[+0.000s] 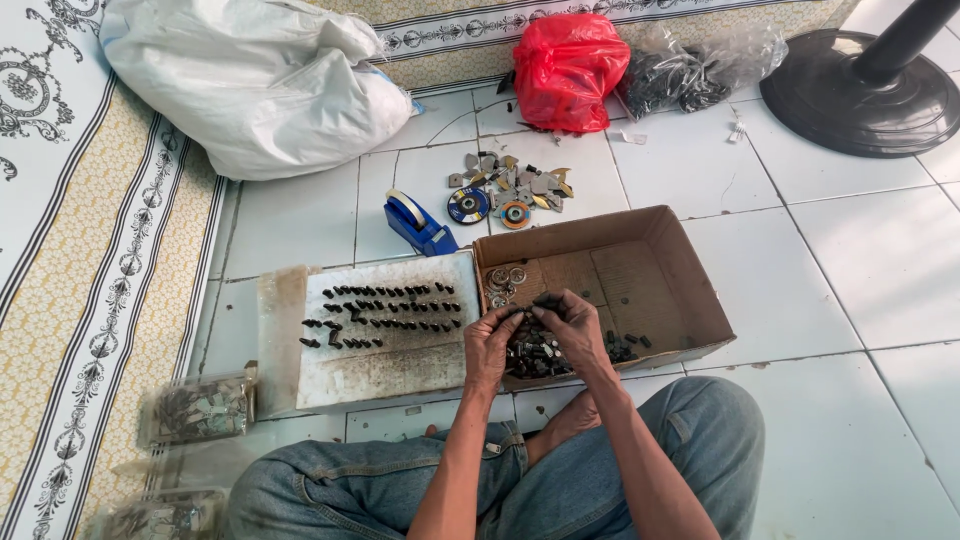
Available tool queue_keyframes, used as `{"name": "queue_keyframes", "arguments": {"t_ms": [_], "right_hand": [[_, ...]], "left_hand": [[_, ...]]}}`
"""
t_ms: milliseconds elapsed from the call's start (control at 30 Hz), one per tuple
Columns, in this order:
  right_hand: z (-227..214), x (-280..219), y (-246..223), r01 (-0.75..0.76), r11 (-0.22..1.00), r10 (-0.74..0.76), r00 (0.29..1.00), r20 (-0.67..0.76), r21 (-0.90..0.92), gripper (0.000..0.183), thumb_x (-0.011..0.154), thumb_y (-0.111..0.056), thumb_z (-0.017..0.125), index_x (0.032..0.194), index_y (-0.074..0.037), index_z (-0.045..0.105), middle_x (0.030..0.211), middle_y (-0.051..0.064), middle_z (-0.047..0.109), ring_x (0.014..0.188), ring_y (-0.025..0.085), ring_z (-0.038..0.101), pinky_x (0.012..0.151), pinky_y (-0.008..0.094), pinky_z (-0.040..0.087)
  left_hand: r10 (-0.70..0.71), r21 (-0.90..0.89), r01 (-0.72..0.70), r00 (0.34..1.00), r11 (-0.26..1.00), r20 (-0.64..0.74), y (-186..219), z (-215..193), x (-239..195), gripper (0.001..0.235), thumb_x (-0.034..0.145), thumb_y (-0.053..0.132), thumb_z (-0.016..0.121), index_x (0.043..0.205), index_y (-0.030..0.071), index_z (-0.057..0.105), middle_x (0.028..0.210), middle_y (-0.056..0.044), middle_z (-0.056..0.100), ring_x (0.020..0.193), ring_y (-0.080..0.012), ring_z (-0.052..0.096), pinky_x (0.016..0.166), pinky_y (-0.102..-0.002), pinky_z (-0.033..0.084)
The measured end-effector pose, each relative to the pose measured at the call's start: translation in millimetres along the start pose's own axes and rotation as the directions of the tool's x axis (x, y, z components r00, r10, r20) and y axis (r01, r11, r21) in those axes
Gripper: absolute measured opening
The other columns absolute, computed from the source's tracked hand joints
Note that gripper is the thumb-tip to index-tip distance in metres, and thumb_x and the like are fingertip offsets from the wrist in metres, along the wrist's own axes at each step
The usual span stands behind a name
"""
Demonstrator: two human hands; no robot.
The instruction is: Sorting small metal pins from a box and arranging them into a tray
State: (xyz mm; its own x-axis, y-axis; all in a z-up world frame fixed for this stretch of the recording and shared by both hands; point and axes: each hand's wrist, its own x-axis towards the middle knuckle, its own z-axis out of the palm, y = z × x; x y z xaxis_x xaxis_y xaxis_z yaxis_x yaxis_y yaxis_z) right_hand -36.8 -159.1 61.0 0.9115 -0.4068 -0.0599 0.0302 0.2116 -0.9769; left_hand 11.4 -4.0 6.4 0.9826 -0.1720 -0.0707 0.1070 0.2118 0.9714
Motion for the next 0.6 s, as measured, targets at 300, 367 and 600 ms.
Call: {"name": "queue_keyframes", "arguments": {"t_ms": [300, 367, 600], "right_hand": [[7, -15, -31, 0.075, 0.991, -0.071, 0.997, 0.038, -0.111, 0.016, 0.088, 0.002, 0.079, 0.101, -0.005, 0.083, 0.085, 0.007, 0.078, 0.084, 0.01, 0.066, 0.078, 0.031, 0.061], [5, -15, -31, 0.088, 0.988, -0.083, 0.996, 0.043, -0.128, 0.016, 0.087, 0.003, 0.08, 0.101, -0.005, 0.083, 0.084, 0.008, 0.078, 0.084, 0.01, 0.066, 0.077, 0.031, 0.061], [2, -11, -24, 0.123, 0.97, -0.107, 0.99, 0.087, -0.209, 0.022, 0.085, 0.006, 0.075, 0.1, -0.006, 0.084, 0.084, 0.01, 0.08, 0.086, 0.011, 0.068, 0.077, 0.033, 0.06]], "left_hand": [[0.025, 0.036, -0.027, 0.999, 0.999, 0.041, 20, -1, -7, 0.016, 0.097, 0.01, 0.087, 0.112, 0.004, 0.089, 0.09, -0.011, 0.083, 0.084, -0.0108, 0.071, 0.078, -0.033, 0.067], [0.031, 0.05, -0.034, 0.998, 0.998, 0.053, 16, -4, -6, 0.016, 0.098, 0.011, 0.087, 0.113, 0.004, 0.089, 0.091, -0.012, 0.083, 0.084, -0.0107, 0.071, 0.079, -0.033, 0.066], [0.076, 0.14, -0.09, 0.992, 0.986, 0.098, 15, -5, -7, 0.019, 0.1, 0.013, 0.088, 0.115, 0.004, 0.09, 0.098, -0.02, 0.086, 0.099, -0.0162, 0.072, 0.085, -0.044, 0.066]]}}
